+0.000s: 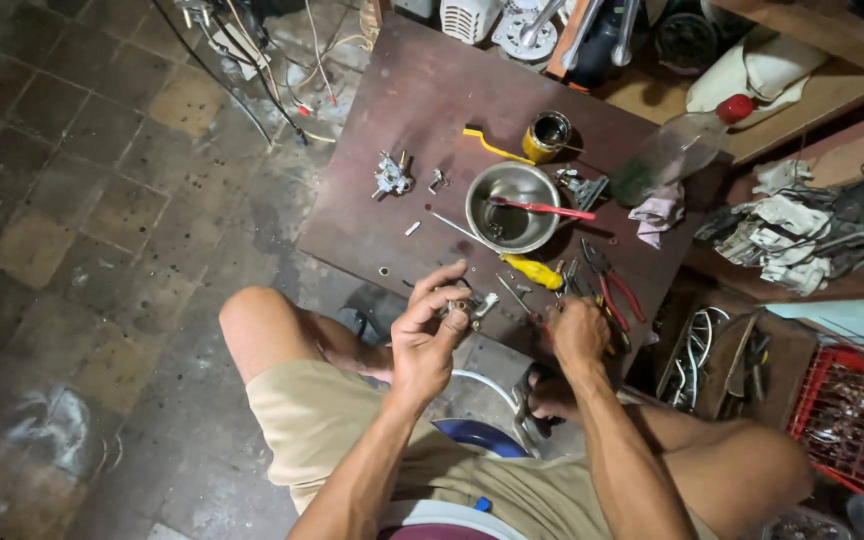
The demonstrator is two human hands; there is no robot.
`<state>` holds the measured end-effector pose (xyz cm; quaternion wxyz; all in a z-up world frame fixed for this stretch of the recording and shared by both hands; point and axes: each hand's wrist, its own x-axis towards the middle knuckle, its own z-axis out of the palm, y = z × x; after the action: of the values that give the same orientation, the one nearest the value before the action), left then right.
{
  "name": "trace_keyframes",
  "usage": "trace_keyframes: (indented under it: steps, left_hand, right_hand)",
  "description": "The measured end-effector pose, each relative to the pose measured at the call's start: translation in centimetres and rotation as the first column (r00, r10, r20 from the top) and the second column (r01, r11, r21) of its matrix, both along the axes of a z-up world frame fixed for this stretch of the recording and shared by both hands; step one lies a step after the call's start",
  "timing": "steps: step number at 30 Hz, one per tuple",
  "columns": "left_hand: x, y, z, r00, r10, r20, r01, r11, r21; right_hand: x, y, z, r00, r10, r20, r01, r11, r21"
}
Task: The person sits at a workbench and assembles small metal mechanical parts. They use a screwdriver to tighten screws and a pair of pliers to adjust components on the assembly.
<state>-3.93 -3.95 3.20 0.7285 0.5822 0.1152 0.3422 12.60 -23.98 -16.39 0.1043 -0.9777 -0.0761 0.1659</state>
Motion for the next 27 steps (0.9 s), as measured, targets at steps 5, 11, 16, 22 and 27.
trace_keyframes:
  steps: [5,11,16,22,27]
  left_hand:
    - [-0.2,-1.0,1.5,0.998,-0.009,0.057,0.02,0.982,-0.186]
    - [-0.5,-1.4,2.9,0.997,0.002,0.078,0.011,0.985,-0.173]
    - [-0.7,-1.3,3.6,0.995,0.02,0.099,-0.01,0.995,-0.095]
    - [-0.9,-1.4,4.7,0.993,0.043,0.107,-0.041,0.999,-0.02]
    - [-0.9,-1.6,5.1,0.989,0.061,0.136,-0.062,0.998,0.001]
  right_hand:
    - [0.1,0.1,1.3,0.999,-0.013,-0.044,0.013,1.0,0.015]
    - [0.4,-0.1,0.5,0.998,0.036,-0.054,-0.033,0.999,0.041]
    - [0.0,0.4,1.9,0.998,0.028,-0.06,-0.027,0.999,0.018]
    - [-0.3,0.7,3.2,0.995,0.015,-0.099,-0.012,0.999,0.037]
    - [-0.2,0.4,1.0,0.991,-0.008,-0.132,0.01,1.0,0.017]
